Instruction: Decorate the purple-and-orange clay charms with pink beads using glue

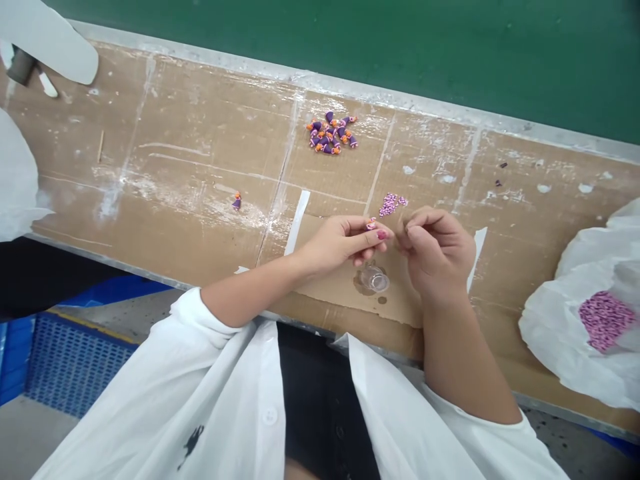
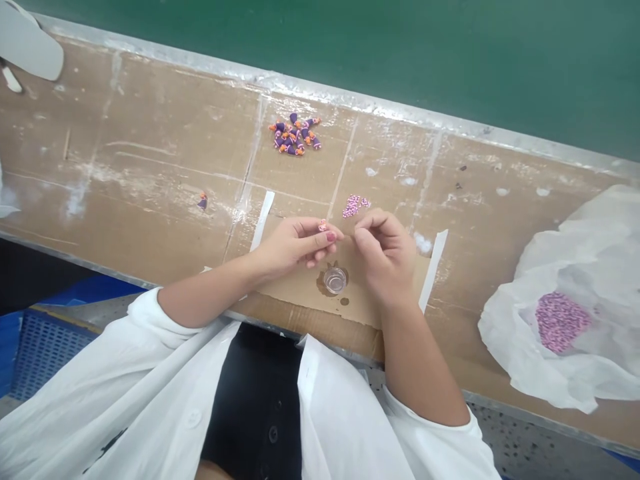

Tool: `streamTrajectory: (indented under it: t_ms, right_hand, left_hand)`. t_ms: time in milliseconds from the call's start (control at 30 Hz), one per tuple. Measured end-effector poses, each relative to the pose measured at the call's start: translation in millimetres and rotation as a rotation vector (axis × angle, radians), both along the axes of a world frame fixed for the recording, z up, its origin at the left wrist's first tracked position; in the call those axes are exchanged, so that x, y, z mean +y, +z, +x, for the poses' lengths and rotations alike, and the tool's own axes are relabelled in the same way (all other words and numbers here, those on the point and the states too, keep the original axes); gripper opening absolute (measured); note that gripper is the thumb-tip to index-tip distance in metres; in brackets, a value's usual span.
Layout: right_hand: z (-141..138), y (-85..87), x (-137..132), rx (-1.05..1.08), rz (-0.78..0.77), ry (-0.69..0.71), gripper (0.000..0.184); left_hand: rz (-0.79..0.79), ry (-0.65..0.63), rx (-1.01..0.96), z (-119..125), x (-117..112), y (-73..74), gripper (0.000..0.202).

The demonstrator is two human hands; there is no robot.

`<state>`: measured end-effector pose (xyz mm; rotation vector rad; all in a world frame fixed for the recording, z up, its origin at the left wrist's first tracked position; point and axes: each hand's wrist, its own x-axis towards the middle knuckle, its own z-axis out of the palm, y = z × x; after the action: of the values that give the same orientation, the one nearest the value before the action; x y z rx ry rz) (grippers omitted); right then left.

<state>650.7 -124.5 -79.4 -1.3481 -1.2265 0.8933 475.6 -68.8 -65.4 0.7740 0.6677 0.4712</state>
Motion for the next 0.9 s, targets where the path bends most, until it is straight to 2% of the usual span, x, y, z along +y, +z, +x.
streamTrajectory:
  t_ms: [67,167,333,433,633,767,900]
  right_hand:
    - [-8,6.7,-6,0.171,-0.024,0.052,0.012]
    - [-16,11.2,-13,0.188,-0.007,0.093,0.017]
    - [-17,13.7,-16,-0.004,0.173,0.036,0.01]
    - [-17,15.9,-18,-0.166,0.25,0.003,0.004]
    - [-16,18.0,-21,-0.321,0.307,-0.04,0.008]
    - [-14,20.1,-21,-0.367,0.348,-0.025,0.01]
    - [-11,24.8,-19,-0.56,0.425,-0.017,0.018]
  left_hand:
    - [-0.072,-0.03,-0.044,1,-2,2.6,0.049]
    - [-0.118,-0.045,-0.072,0,-3,6.2,0.052]
    - [-0.112,-0.126,-0.071,-4,-3,12.5,0.05]
    - [-0.067,-0.088,-0.101,-5,-4,13.8,0.052]
    - [0.093,-0.011,-0.131,-5,-4,12.9,0.049]
    - [0.115,-0.016,-0.126,-7,-4,14.8,0.048]
    - [0.131,-0.043,-0.07,-9,-3,17.2,0.051]
